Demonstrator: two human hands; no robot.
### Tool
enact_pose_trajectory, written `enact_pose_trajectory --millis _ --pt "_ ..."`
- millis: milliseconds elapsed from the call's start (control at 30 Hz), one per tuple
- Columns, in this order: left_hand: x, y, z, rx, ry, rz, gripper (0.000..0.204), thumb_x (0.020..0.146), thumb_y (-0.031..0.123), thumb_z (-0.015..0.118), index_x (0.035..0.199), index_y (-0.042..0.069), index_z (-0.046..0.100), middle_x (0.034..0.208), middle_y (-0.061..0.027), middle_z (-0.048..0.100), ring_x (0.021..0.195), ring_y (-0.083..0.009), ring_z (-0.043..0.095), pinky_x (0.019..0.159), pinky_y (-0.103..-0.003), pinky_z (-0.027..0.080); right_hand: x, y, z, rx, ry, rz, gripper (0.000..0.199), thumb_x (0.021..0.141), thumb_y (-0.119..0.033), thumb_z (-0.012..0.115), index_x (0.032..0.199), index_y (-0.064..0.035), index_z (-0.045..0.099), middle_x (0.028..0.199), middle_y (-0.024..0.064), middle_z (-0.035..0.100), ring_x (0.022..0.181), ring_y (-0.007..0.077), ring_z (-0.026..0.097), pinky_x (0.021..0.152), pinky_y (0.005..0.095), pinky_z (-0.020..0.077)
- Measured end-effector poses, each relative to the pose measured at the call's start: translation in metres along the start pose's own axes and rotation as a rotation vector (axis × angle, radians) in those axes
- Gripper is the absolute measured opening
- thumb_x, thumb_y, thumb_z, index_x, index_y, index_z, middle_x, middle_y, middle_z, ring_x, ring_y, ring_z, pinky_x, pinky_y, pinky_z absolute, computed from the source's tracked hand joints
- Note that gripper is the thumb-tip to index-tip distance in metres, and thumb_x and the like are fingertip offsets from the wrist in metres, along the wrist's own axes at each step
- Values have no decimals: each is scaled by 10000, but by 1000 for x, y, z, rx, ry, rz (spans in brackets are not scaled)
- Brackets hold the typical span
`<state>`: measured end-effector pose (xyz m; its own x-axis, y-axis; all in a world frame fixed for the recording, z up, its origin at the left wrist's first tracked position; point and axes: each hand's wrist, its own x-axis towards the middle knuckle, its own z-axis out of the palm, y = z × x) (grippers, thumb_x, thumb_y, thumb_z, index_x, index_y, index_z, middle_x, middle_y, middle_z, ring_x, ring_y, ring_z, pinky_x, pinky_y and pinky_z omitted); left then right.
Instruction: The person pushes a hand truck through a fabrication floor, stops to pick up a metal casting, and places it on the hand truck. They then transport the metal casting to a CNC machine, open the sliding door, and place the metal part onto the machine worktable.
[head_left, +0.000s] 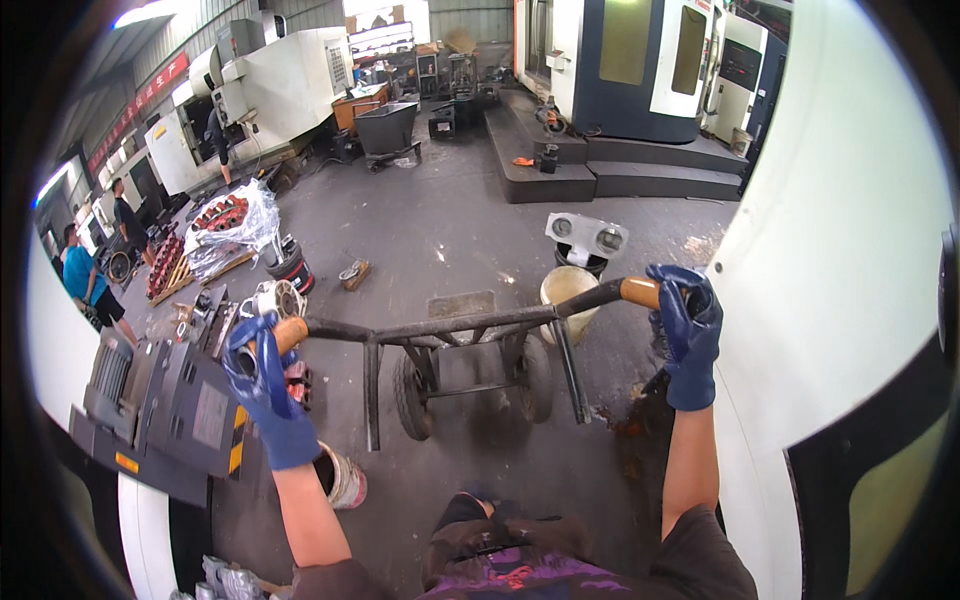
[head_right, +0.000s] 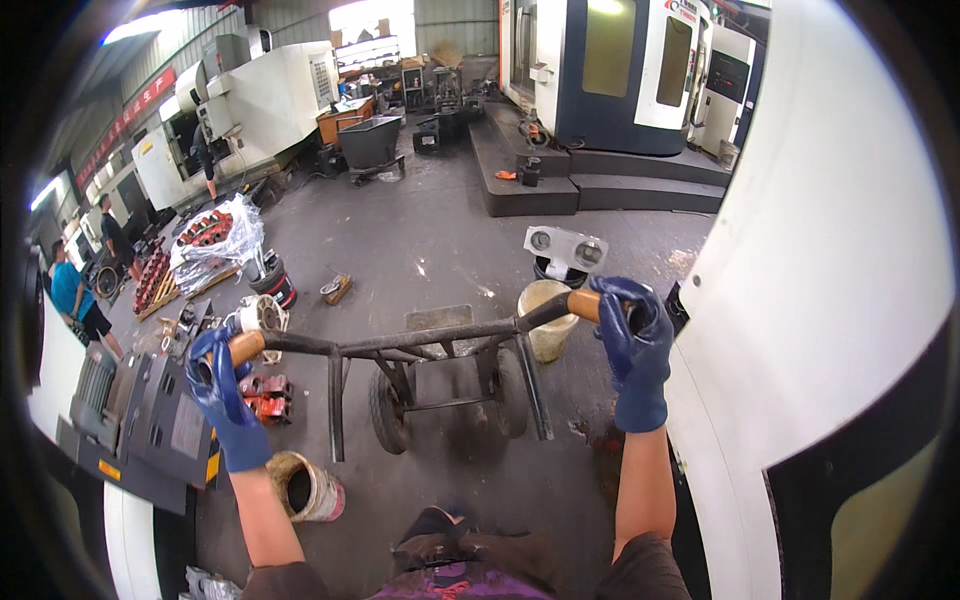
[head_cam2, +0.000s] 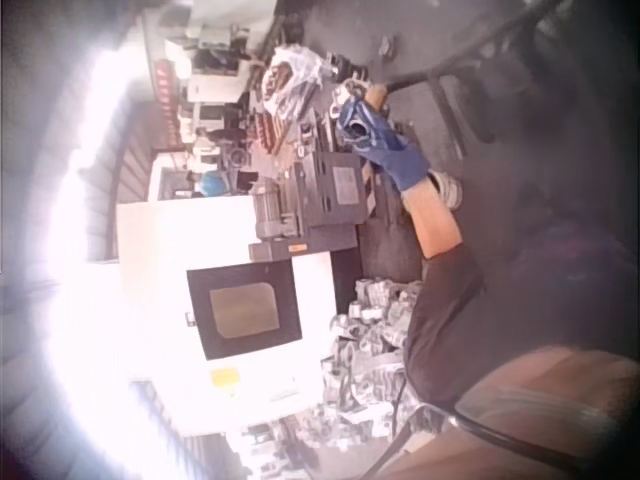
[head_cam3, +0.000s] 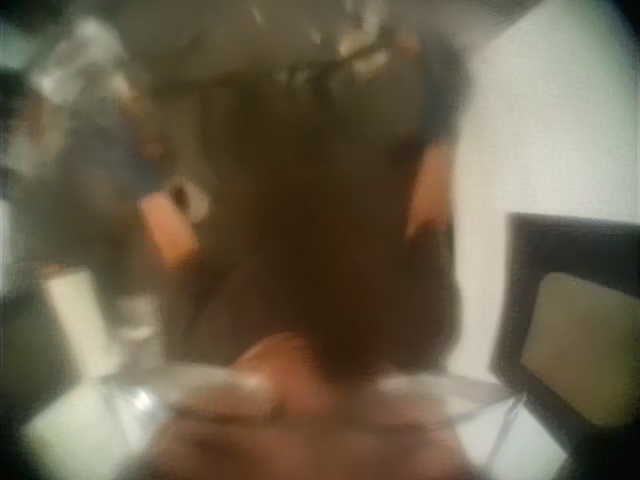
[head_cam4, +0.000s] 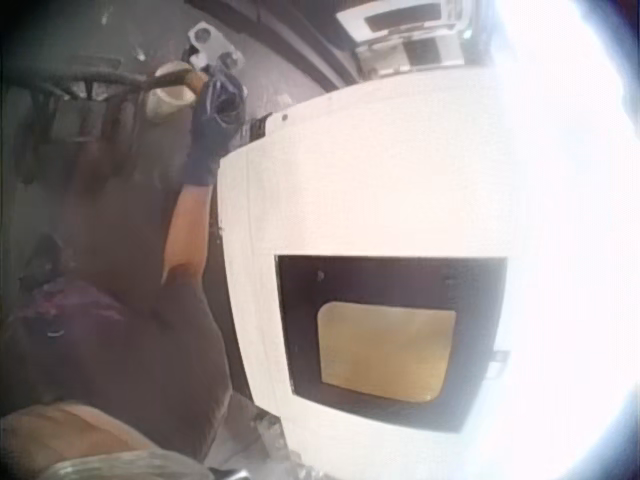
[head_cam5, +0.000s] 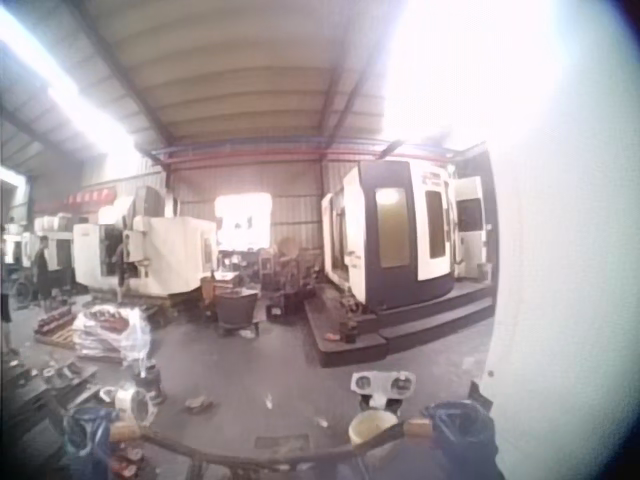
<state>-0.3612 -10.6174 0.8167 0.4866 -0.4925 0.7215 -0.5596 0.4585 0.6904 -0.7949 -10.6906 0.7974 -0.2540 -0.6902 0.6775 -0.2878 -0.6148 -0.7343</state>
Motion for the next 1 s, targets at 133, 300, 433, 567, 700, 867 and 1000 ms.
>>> enact_pose_trajectory --millis 133,300,433,567,700,867,1000 --pt "100 -100 70 228 -54 528 269 961 99 520 1211 32 592 1159 -86 565 994 -188 601 831 -315 532 87 60 91 206 14 50 117 933 -76 613 1039 -33 636 1028 98 696 810 110 642 590 216 508" --pt "243 -215 190 -285 -112 -254 177 882 127 680 1041 52 660 976 -20 640 878 -114 585 778 -266 487 207 139 167 32 5 154 139 949 -169 612 1057 -86 642 1020 27 697 827 83 623 593 220 491" --pt "361 -315 278 -17 -188 106 193 877 194 701 1006 56 663 904 -8 645 823 -99 578 752 -272 488 304 199 234 -13 24 164 143 933 -225 639 1033 -123 653 980 -1 690 796 90 610 589 236 485" --pt "434 -337 365 211 -336 216 219 883 241 661 1005 60 671 927 -119 687 873 -199 658 820 -321 489 381 264 287 38 130 -2 133 915 -182 665 994 -74 663 905 0 680 751 83 591 560 239 471" --pt "496 -381 451 393 -340 312 239 871 326 650 974 111 669 973 -159 683 904 -341 657 777 -382 500 451 314 321 -108 168 -36 190 920 -202 652 1064 -79 673 959 5 680 796 80 609 581 231 483" --pt "560 -417 538 425 -434 262 343 848 467 636 949 142 679 958 -130 697 914 -334 667 816 -407 509 541 384 332 -129 198 71 237 942 -276 626 1143 -157 667 1017 -26 685 831 64 610 605 210 481" --pt "603 -452 596 442 -529 421 347 837 473 635 880 135 700 813 -120 698 804 -309 685 739 -409 537 592 457 357 -189 259 203 244 938 -308 610 1131 -174 674 1020 -45 669 879 68 585 639 226 459"
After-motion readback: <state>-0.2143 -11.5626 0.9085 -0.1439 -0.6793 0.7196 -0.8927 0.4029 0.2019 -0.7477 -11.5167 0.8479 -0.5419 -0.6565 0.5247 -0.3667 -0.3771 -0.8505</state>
